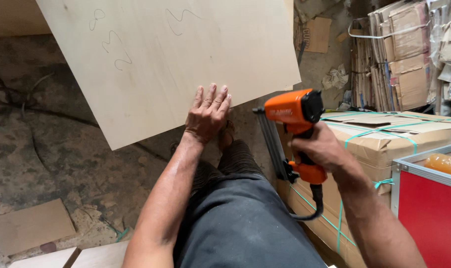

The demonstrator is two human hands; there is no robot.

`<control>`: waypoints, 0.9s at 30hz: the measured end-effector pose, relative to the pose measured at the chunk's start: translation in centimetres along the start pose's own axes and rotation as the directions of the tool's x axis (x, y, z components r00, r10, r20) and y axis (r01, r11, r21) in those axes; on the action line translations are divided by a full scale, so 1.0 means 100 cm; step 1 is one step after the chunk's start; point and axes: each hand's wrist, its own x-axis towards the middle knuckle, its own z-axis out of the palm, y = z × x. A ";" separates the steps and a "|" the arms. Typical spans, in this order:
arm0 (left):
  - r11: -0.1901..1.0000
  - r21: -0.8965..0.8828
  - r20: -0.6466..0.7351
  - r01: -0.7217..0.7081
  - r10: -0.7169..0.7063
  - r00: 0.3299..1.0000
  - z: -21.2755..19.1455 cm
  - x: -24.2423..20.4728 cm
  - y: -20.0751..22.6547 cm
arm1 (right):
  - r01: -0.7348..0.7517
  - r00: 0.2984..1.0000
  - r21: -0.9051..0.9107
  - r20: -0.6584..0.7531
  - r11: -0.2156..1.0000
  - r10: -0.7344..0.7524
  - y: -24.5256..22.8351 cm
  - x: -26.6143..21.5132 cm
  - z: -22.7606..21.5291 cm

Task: The person uses an orange pneumatic nail gun to fasten wooden panels together, forming a box-like structure. They repeatedly position the panels, drive nails along the edges, and reposition the assembly to access different sides.

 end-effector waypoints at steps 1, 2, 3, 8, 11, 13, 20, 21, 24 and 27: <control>1.000 -0.001 -0.004 0.000 0.000 1.000 -0.001 0.000 0.000 | 0.002 1.000 -0.001 -0.003 1.000 -0.002 -0.015 -0.002 0.004; 1.000 0.003 0.002 -0.008 0.008 1.000 -0.002 0.001 0.000 | 0.044 0.999 -0.016 0.025 0.999 -0.043 -0.031 -0.003 0.009; 1.000 0.009 0.009 -0.014 0.014 1.000 -0.003 0.001 -0.002 | 0.086 0.995 -0.031 0.057 0.996 -0.085 -0.047 -0.004 0.014; 1.000 -0.015 0.011 -0.011 0.011 1.000 -0.006 0.001 -0.002 | 0.131 0.985 0.067 0.100 0.989 -0.137 -0.031 0.019 0.032; 1.000 -0.016 0.017 -0.013 0.014 1.000 -0.001 -0.003 -0.003 | 0.109 0.987 0.085 0.106 0.990 -0.118 -0.043 0.014 0.043; 1.000 -0.018 0.020 -0.019 0.019 1.000 0.004 -0.006 -0.003 | 0.083 0.992 0.095 0.089 0.992 -0.092 -0.048 0.012 0.044; 0.999 -0.042 0.049 -0.003 0.005 0.999 0.006 -0.009 -0.002 | 0.090 0.995 0.069 0.039 0.993 -0.093 -0.047 0.017 0.044; 0.999 -0.054 0.052 0.000 0.002 0.999 0.006 -0.009 -0.002 | 0.099 0.994 0.068 0.038 0.993 -0.101 -0.044 0.018 0.043; 0.998 -0.058 0.056 0.005 -0.001 0.998 0.009 -0.011 -0.002 | 0.080 0.997 0.019 -0.002 0.997 -0.080 -0.034 0.027 0.046; 0.998 -0.055 0.058 0.006 -0.003 0.998 0.009 -0.010 -0.001 | 0.085 0.996 -0.015 -0.006 0.996 -0.085 -0.037 0.025 0.053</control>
